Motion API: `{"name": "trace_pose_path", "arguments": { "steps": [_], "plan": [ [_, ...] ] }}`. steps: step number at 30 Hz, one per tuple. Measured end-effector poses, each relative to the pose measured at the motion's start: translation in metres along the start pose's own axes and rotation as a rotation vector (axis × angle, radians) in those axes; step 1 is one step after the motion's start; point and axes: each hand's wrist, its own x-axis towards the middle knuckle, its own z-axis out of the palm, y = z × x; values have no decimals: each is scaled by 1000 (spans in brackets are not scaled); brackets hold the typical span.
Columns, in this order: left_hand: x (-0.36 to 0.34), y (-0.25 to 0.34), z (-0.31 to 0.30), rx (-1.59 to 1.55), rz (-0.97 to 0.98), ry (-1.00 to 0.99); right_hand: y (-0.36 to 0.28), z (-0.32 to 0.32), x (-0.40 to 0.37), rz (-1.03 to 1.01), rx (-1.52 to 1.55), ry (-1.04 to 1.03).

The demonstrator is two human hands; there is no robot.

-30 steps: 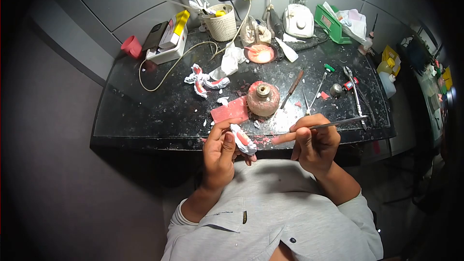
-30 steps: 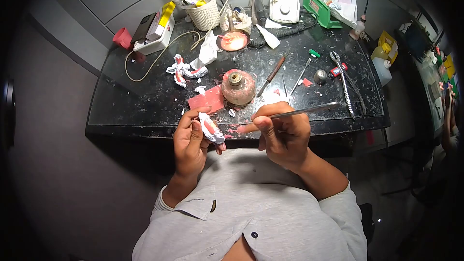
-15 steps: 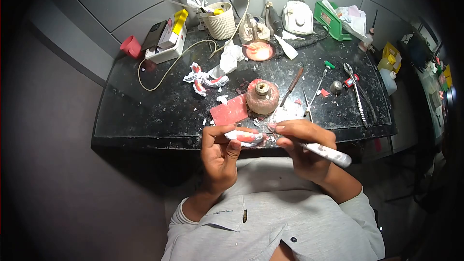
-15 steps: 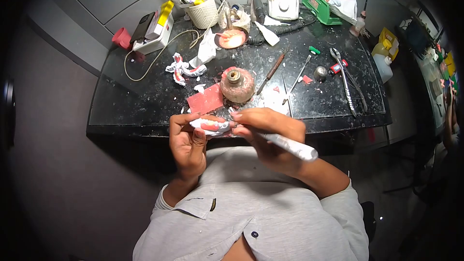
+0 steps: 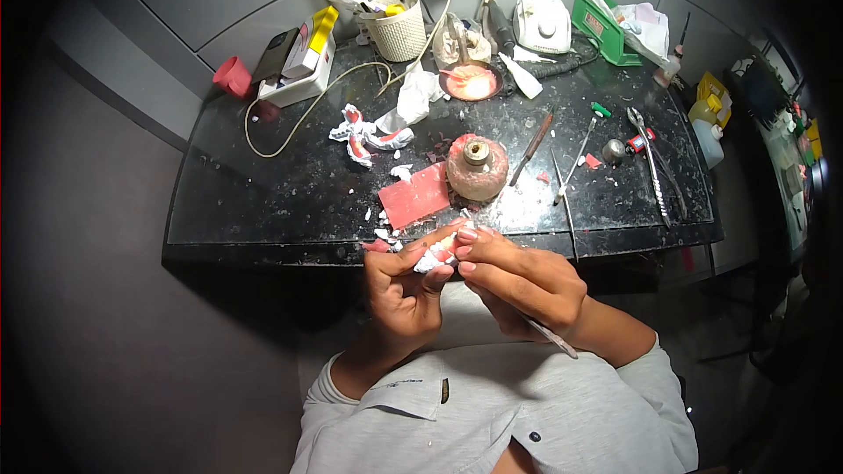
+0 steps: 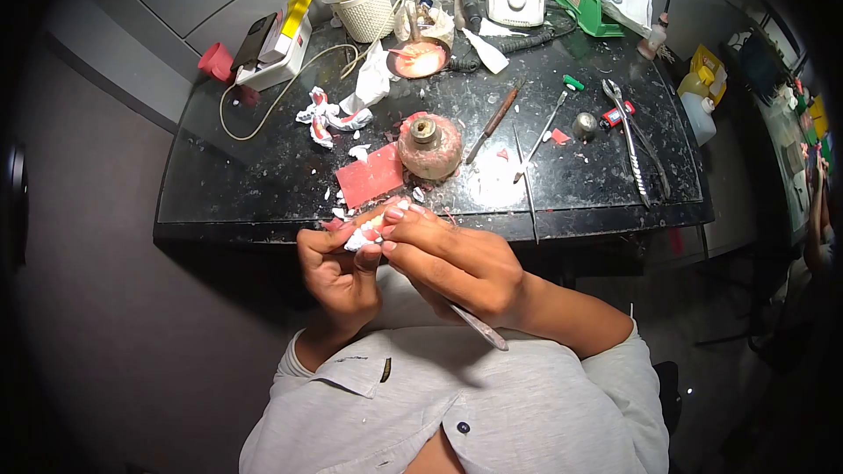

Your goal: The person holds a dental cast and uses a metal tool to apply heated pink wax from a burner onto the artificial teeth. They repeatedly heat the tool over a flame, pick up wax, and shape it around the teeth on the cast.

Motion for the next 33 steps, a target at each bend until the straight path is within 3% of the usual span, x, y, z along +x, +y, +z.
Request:
{"name": "trace_pose_path", "arguments": {
  "steps": [2,6,9,11,15,22,25,27,29,31,33],
  "plan": [
    [-1,0,-7,86,17,-183,0,-1,1,-5,12,-10],
    [-5,-5,-10,30,-2,-167,2,-1,1,-26,23,-27],
    [-3,-4,-12,157,54,-209,3,-2,3,-32,21,-42],
    [-2,-5,-7,-16,21,-170,4,-3,3,-30,22,-47],
    [-2,-3,-2,-20,17,-55,6,-4,4,-24,29,-70],
    [-1,-9,-9,67,91,-192,9,-9,4,-42,38,-81],
    [0,-13,-9,26,115,-240,7,-15,1,91,50,-88],
    [1,-12,-9,7,123,-238,10,-9,-5,172,148,82],
    [3,-9,-10,56,120,-250,11,-11,-4,162,181,113],
    [1,-10,-10,58,120,-238,6,-16,4,72,6,48],
    [0,-10,-8,60,121,-227,7,-9,3,28,78,15]
  ]
}}
